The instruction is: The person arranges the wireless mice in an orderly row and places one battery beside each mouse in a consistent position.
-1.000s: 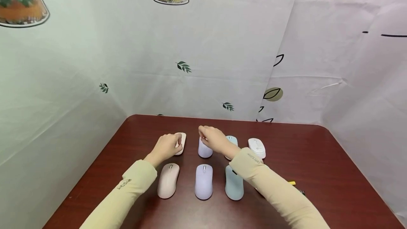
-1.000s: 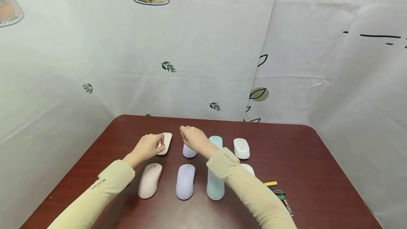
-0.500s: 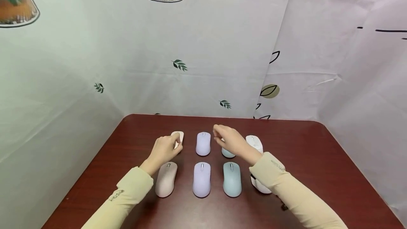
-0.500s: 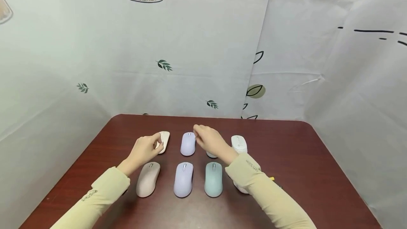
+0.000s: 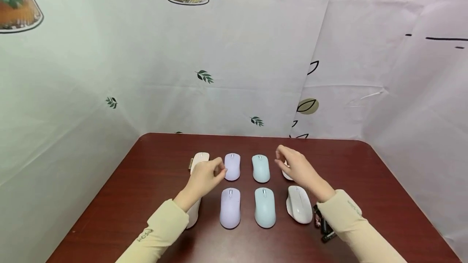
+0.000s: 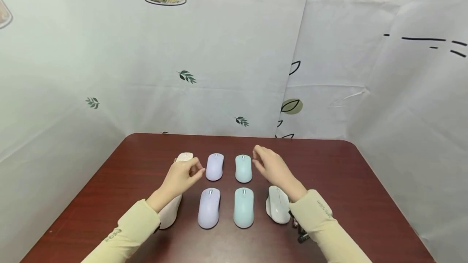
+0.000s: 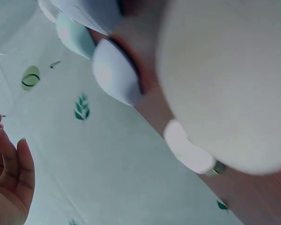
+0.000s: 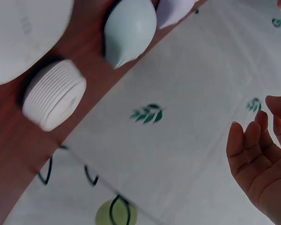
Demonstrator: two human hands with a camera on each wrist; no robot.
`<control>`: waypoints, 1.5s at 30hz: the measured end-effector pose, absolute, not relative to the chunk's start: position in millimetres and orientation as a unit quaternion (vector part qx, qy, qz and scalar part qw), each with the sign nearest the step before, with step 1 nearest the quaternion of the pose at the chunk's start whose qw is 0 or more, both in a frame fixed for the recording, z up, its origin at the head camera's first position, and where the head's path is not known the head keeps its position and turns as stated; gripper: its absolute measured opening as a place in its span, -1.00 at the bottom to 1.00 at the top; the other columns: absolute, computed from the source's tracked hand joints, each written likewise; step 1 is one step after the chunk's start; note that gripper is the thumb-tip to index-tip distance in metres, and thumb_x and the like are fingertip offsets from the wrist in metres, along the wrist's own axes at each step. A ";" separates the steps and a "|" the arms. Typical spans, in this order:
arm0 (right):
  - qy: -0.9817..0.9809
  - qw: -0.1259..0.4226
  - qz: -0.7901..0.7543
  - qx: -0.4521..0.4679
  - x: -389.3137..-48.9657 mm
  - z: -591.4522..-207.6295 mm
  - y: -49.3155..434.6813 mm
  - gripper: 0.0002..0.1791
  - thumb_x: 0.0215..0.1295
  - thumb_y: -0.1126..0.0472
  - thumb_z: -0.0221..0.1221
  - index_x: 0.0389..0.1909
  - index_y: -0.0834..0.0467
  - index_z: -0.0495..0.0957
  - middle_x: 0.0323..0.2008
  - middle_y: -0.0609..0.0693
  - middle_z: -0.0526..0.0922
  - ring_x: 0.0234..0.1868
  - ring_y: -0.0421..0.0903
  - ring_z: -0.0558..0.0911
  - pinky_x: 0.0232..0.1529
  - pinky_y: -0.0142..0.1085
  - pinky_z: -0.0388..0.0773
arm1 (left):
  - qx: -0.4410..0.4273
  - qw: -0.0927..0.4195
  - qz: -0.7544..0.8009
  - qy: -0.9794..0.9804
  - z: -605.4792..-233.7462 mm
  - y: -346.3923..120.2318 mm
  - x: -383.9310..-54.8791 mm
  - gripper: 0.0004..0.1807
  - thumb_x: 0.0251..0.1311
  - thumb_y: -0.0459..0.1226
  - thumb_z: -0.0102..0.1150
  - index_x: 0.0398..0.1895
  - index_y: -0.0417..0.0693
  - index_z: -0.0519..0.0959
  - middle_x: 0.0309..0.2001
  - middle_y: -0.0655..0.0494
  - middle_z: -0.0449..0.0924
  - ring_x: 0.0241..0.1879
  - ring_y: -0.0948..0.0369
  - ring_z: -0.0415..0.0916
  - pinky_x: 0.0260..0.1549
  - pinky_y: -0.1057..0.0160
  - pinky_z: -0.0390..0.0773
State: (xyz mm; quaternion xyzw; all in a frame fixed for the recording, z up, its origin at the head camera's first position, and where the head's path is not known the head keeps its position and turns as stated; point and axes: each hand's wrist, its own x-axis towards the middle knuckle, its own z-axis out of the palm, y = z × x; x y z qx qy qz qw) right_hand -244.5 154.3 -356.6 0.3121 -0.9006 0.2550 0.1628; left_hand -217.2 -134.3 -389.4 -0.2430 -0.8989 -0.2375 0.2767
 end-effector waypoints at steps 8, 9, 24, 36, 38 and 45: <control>-0.899 0.208 0.255 0.289 -242.1 -357.3 192.9 -0.78 0.14 0.44 0.21 -0.43 0.10 0.38 -0.55 -0.16 0.35 -0.53 -0.25 0.32 -0.51 -0.42 0.25 | -0.259 0.246 -0.270 -0.894 -384.7 -102.4 -211.9 -0.85 0.00 -0.33 0.29 -0.56 0.03 0.50 -0.78 0.33 0.28 -0.73 0.49 0.10 -0.68 0.50 0.14; -0.896 0.217 0.256 0.291 -241.9 -357.6 198.1 -0.77 0.12 0.45 0.22 -0.44 0.10 0.39 -0.55 -0.16 0.36 -0.52 -0.27 0.31 -0.50 -0.42 0.26 | -0.262 0.244 -0.274 -0.893 -384.4 -98.1 -210.8 -0.85 0.01 -0.32 0.29 -0.56 0.03 0.50 -0.78 0.33 0.29 -0.73 0.48 0.11 -0.68 0.50 0.15; -0.902 0.232 0.261 0.255 -241.1 -378.3 265.9 -0.78 0.11 0.44 0.24 -0.40 0.11 0.42 -0.50 -0.16 0.45 -0.50 -0.34 0.35 -0.48 -0.41 0.35 | -0.333 0.206 -0.222 -0.893 -392.9 -34.6 -203.2 -0.94 0.08 -0.26 0.25 -0.51 0.04 0.61 -0.64 0.28 0.54 -0.64 0.44 0.37 -0.61 0.54 0.26; -0.920 0.214 0.263 0.198 -244.4 -400.8 297.9 -0.87 0.18 0.42 0.19 -0.34 0.17 0.47 -0.41 -0.03 0.56 -0.45 -0.29 0.42 -0.44 -0.30 0.43 | -0.410 0.152 -0.094 -0.894 -402.5 32.1 -192.8 -0.86 0.12 -0.10 0.23 -0.27 0.14 0.64 -0.36 0.29 0.56 -0.37 0.36 0.47 -0.43 0.49 0.39; -0.923 0.215 0.262 0.183 -246.3 -405.2 303.6 -0.89 0.19 0.42 0.18 -0.31 0.18 0.48 -0.38 0.01 0.58 -0.43 -0.25 0.45 -0.42 -0.27 0.45 | -0.412 0.130 -0.077 -0.899 -403.3 42.0 -189.8 -0.80 0.14 -0.05 0.23 -0.19 0.18 0.63 -0.25 0.29 0.55 -0.26 0.34 0.47 -0.33 0.45 0.43; -0.934 0.210 0.238 0.163 -255.4 -417.0 326.5 -0.89 0.20 0.44 0.16 -0.27 0.25 0.50 -0.32 0.13 0.62 -0.35 0.03 0.56 -0.34 -0.15 0.51 | -0.420 0.051 -0.037 -0.905 -411.9 77.3 -181.4 -0.57 0.12 0.11 0.18 0.06 0.27 0.53 -0.02 0.32 0.50 0.05 0.31 0.41 -0.07 0.28 0.45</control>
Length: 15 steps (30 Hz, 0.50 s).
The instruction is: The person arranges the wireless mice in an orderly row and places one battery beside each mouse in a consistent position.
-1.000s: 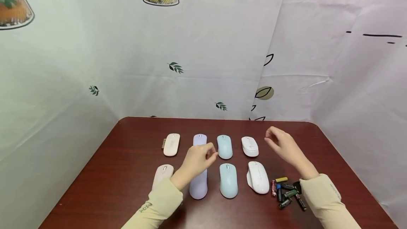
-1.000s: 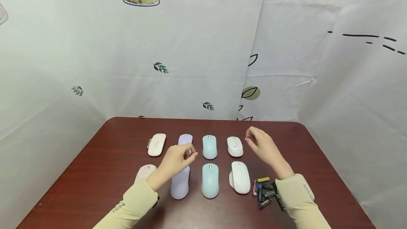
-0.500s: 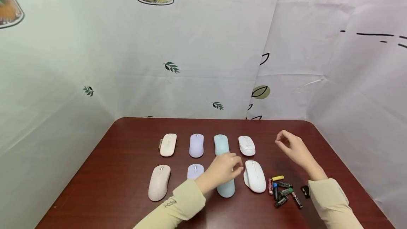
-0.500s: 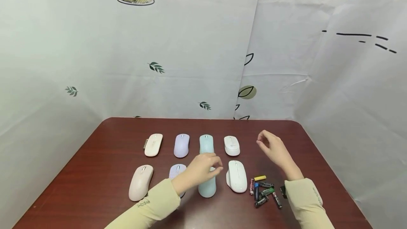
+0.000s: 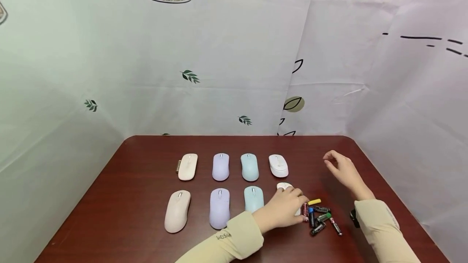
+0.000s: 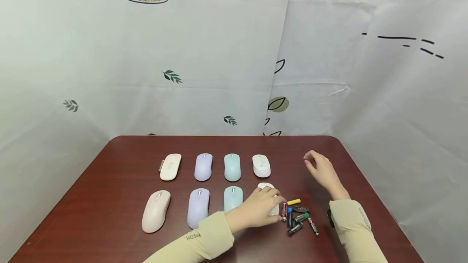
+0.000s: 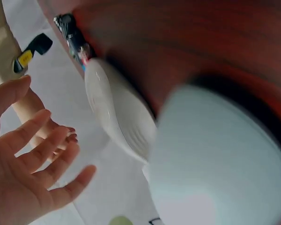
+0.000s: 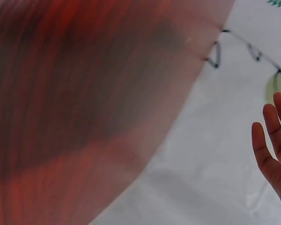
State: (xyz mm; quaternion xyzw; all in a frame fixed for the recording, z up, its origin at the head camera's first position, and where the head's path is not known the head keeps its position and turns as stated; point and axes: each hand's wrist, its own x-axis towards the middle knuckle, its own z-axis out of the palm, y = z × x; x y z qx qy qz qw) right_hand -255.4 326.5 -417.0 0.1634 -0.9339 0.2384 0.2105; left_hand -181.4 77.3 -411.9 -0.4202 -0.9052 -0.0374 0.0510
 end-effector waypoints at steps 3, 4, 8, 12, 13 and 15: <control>-0.940 0.195 0.232 0.156 -260.9 -421.6 335.7 -0.90 0.20 0.45 0.15 -0.27 0.28 0.49 -0.34 0.15 0.61 -0.36 0.03 0.54 -0.36 -0.15 0.47 | -0.411 0.050 -0.021 -0.910 -418.1 87.6 -180.4 -0.53 0.08 0.12 0.21 0.08 0.29 0.51 -0.06 0.34 0.50 0.02 0.32 0.42 -0.13 0.24 0.43; -0.942 0.191 0.229 0.154 -262.2 -423.5 338.8 -0.90 0.19 0.45 0.15 -0.27 0.29 0.50 -0.34 0.15 0.61 -0.37 0.02 0.54 -0.37 -0.15 0.46 | -0.408 0.051 -0.016 -0.912 -420.1 90.5 -180.1 -0.53 0.07 0.12 0.23 0.07 0.30 0.51 -0.08 0.35 0.50 0.00 0.32 0.43 -0.15 0.23 0.42; -0.946 0.184 0.219 0.152 -264.1 -430.6 348.9 -0.91 0.17 0.45 0.16 -0.30 0.30 0.50 -0.38 0.13 0.61 -0.41 0.00 0.52 -0.41 -0.18 0.44 | -0.400 0.050 0.002 -0.915 -427.5 99.8 -179.3 -0.54 0.04 0.09 0.27 0.05 0.31 0.51 -0.14 0.34 0.50 -0.07 0.31 0.42 -0.14 0.15 0.41; -0.946 0.193 0.215 0.150 -264.3 -435.0 355.5 -0.92 0.16 0.45 0.18 -0.33 0.28 0.51 -0.39 0.11 0.62 -0.40 0.01 0.54 -0.39 -0.18 0.46 | -0.399 0.043 0.016 -0.916 -432.0 108.5 -179.6 -0.57 0.03 0.05 0.29 0.01 0.34 0.54 -0.13 0.33 0.50 -0.10 0.29 0.39 -0.07 0.08 0.40; -0.945 0.194 0.216 0.149 -264.1 -435.4 356.7 -0.92 0.16 0.45 0.18 -0.33 0.28 0.52 -0.39 0.11 0.62 -0.40 0.00 0.54 -0.39 -0.18 0.45 | -0.399 0.043 0.021 -0.916 -433.2 110.8 -179.9 -0.58 0.01 0.05 0.30 0.00 0.35 0.54 -0.13 0.33 0.51 -0.11 0.29 0.39 -0.07 0.07 0.40; -0.946 0.193 0.218 0.144 -263.6 -435.7 358.5 -0.93 0.16 0.45 0.18 -0.34 0.27 0.52 -0.40 0.10 0.62 -0.41 -0.01 0.53 -0.39 -0.18 0.45 | -0.400 0.041 0.027 -0.915 -435.0 115.0 -180.5 -0.59 -0.01 0.04 0.31 -0.02 0.36 0.55 -0.14 0.33 0.51 -0.12 0.29 0.39 -0.07 0.07 0.39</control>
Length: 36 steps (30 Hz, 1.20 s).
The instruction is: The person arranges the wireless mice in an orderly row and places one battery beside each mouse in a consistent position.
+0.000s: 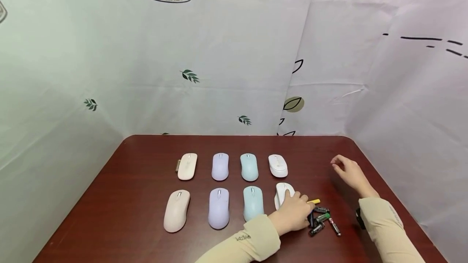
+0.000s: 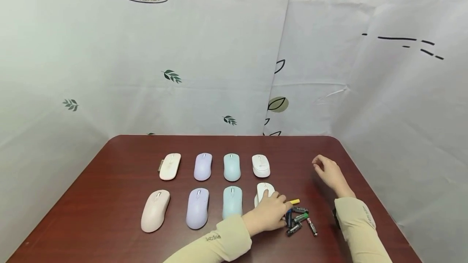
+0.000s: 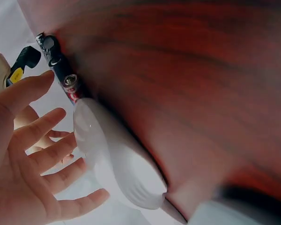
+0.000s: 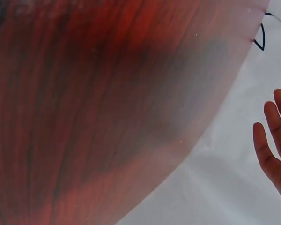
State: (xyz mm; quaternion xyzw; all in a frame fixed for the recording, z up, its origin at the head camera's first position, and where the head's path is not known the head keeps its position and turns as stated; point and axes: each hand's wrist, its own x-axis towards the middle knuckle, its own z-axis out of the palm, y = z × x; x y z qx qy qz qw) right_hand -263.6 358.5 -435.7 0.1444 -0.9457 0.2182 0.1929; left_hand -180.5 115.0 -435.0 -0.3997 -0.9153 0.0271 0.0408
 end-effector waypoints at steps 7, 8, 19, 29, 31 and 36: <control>-0.950 0.168 0.222 0.139 -261.9 -437.7 358.7 -0.94 0.19 0.41 0.17 -0.33 0.28 0.51 -0.40 0.08 0.61 -0.41 -0.09 0.51 -0.40 -0.20 0.43 | -0.392 0.044 0.041 -0.918 -439.3 120.4 -182.9 -0.63 -0.01 0.00 0.32 -0.06 0.36 0.57 -0.16 0.32 0.51 -0.14 0.29 0.40 -0.07 0.05 0.38; -0.951 0.166 0.222 0.138 -261.5 -438.2 358.3 -0.94 0.19 0.41 0.17 -0.32 0.28 0.51 -0.40 0.08 0.61 -0.42 -0.11 0.51 -0.40 -0.21 0.43 | -0.392 0.047 0.042 -0.918 -439.7 120.5 -183.2 -0.64 0.00 -0.01 0.31 -0.07 0.36 0.57 -0.17 0.32 0.51 -0.14 0.29 0.40 -0.07 0.05 0.38; -0.945 0.179 0.227 0.152 -260.0 -437.4 351.3 -0.93 0.16 0.44 0.18 -0.35 0.26 0.53 -0.41 0.06 0.61 -0.43 -0.13 0.51 -0.41 -0.24 0.43 | -0.407 0.032 0.026 -0.913 -444.7 119.8 -188.7 -0.61 0.02 -0.01 0.32 -0.02 0.37 0.56 -0.13 0.35 0.55 -0.13 0.33 0.42 -0.05 0.08 0.39; -0.943 0.180 0.228 0.164 -262.4 -427.4 339.1 -0.93 0.18 0.44 0.17 -0.32 0.27 0.53 -0.39 0.05 0.62 -0.42 -0.12 0.51 -0.40 -0.26 0.44 | -0.410 0.052 0.009 -0.910 -445.4 118.2 -190.1 -0.68 0.00 -0.03 0.33 -0.11 0.35 0.59 -0.18 0.33 0.53 -0.17 0.32 0.40 -0.14 0.16 0.42; -0.942 0.180 0.227 0.169 -262.9 -427.4 337.3 -0.92 0.18 0.44 0.17 -0.31 0.26 0.53 -0.39 0.05 0.61 -0.42 -0.13 0.51 -0.40 -0.26 0.44 | -0.410 0.067 0.009 -0.910 -445.9 117.5 -189.8 -0.69 -0.01 -0.02 0.33 -0.13 0.35 0.60 -0.19 0.32 0.52 -0.16 0.32 0.41 -0.14 0.17 0.43; -0.942 0.174 0.223 0.178 -263.2 -428.1 332.9 -0.92 0.19 0.43 0.16 -0.30 0.26 0.52 -0.38 0.04 0.60 -0.42 -0.15 0.49 -0.40 -0.26 0.43 | -0.413 0.091 0.006 -0.906 -443.5 114.6 -189.3 -0.70 0.00 0.01 0.31 -0.14 0.38 0.60 -0.23 0.33 0.52 -0.19 0.33 0.40 -0.20 0.24 0.41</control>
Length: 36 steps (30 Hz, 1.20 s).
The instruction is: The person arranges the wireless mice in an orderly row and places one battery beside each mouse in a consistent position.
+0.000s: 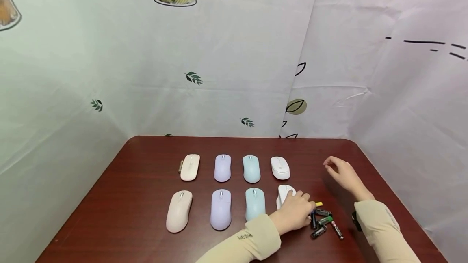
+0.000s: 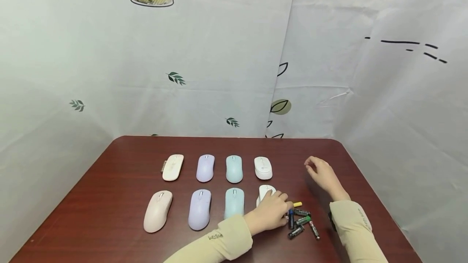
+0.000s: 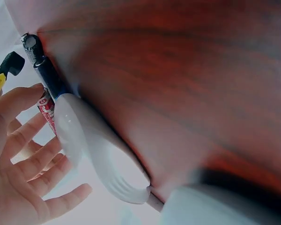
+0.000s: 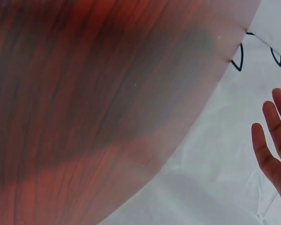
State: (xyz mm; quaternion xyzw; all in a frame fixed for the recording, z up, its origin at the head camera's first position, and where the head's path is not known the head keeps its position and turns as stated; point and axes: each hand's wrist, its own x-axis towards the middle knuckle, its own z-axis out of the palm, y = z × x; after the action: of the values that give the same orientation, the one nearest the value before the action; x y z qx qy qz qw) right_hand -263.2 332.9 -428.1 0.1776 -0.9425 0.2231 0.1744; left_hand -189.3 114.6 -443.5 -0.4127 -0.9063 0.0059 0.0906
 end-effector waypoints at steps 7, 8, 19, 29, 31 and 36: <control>-0.939 0.167 0.230 0.195 -261.8 -426.6 316.8 -0.92 0.19 0.43 0.16 -0.29 0.27 0.53 -0.36 0.07 0.61 -0.37 -0.06 0.54 -0.35 -0.17 0.48 | -0.410 0.094 -0.010 -0.907 -431.5 106.4 -185.5 -0.69 0.02 0.06 0.28 -0.10 0.43 0.60 -0.31 0.36 0.58 -0.24 0.35 0.38 -0.34 0.34 0.36; -0.938 0.165 0.231 0.198 -261.9 -426.2 313.3 -0.92 0.20 0.43 0.16 -0.29 0.26 0.53 -0.36 0.06 0.61 -0.36 -0.05 0.54 -0.34 -0.17 0.48 | -0.408 0.094 -0.009 -0.908 -430.2 105.2 -185.4 -0.72 0.03 0.07 0.28 -0.14 0.43 0.61 -0.32 0.37 0.58 -0.25 0.35 0.38 -0.36 0.34 0.35; -0.927 0.173 0.223 0.247 -261.6 -412.1 266.5 -0.93 0.19 0.36 0.20 -0.30 0.18 0.54 -0.36 0.00 0.60 -0.31 -0.08 0.52 -0.28 -0.13 0.47 | -0.401 0.058 -0.009 -0.914 -414.9 85.3 -190.4 -0.96 0.04 0.00 0.27 -0.44 0.39 0.67 -0.39 0.35 0.54 -0.30 0.34 0.37 -0.36 0.32 0.38; -0.924 0.206 0.220 0.235 -250.5 -398.5 228.5 -0.93 0.18 0.36 0.20 -0.36 0.15 0.54 -0.41 -0.02 0.58 -0.36 -0.09 0.47 -0.35 -0.20 0.39 | -0.387 0.062 -0.008 -0.920 -411.8 52.7 -192.8 -0.88 -0.13 -0.03 0.34 -0.52 0.27 0.61 -0.47 0.31 0.52 -0.39 0.30 0.37 -0.50 0.34 0.22; -0.925 0.204 0.227 0.225 -247.9 -396.9 221.3 -0.93 0.18 0.37 0.20 -0.36 0.15 0.53 -0.41 -0.03 0.57 -0.36 -0.09 0.46 -0.35 -0.20 0.38 | -0.386 0.068 -0.016 -0.920 -412.3 46.4 -193.6 -0.88 -0.16 -0.04 0.34 -0.55 0.24 0.60 -0.51 0.30 0.49 -0.45 0.30 0.35 -0.54 0.36 0.20; -0.928 0.190 0.236 0.215 -243.2 -395.3 205.6 -0.94 0.18 0.37 0.20 -0.35 0.17 0.53 -0.41 -0.04 0.56 -0.36 -0.09 0.44 -0.37 -0.25 0.37 | -0.396 0.082 -0.038 -0.914 -413.2 35.6 -195.6 -0.85 -0.19 -0.05 0.35 -0.58 0.20 0.58 -0.56 0.30 0.45 -0.54 0.32 0.32 -0.61 0.41 0.18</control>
State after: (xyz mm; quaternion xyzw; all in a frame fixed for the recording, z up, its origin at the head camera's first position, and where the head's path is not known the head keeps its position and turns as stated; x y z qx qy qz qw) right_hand -243.2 205.6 -395.3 0.2150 -0.9285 0.2358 0.1900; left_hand -195.6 35.6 -413.2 -0.3959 -0.9138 -0.0384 0.0822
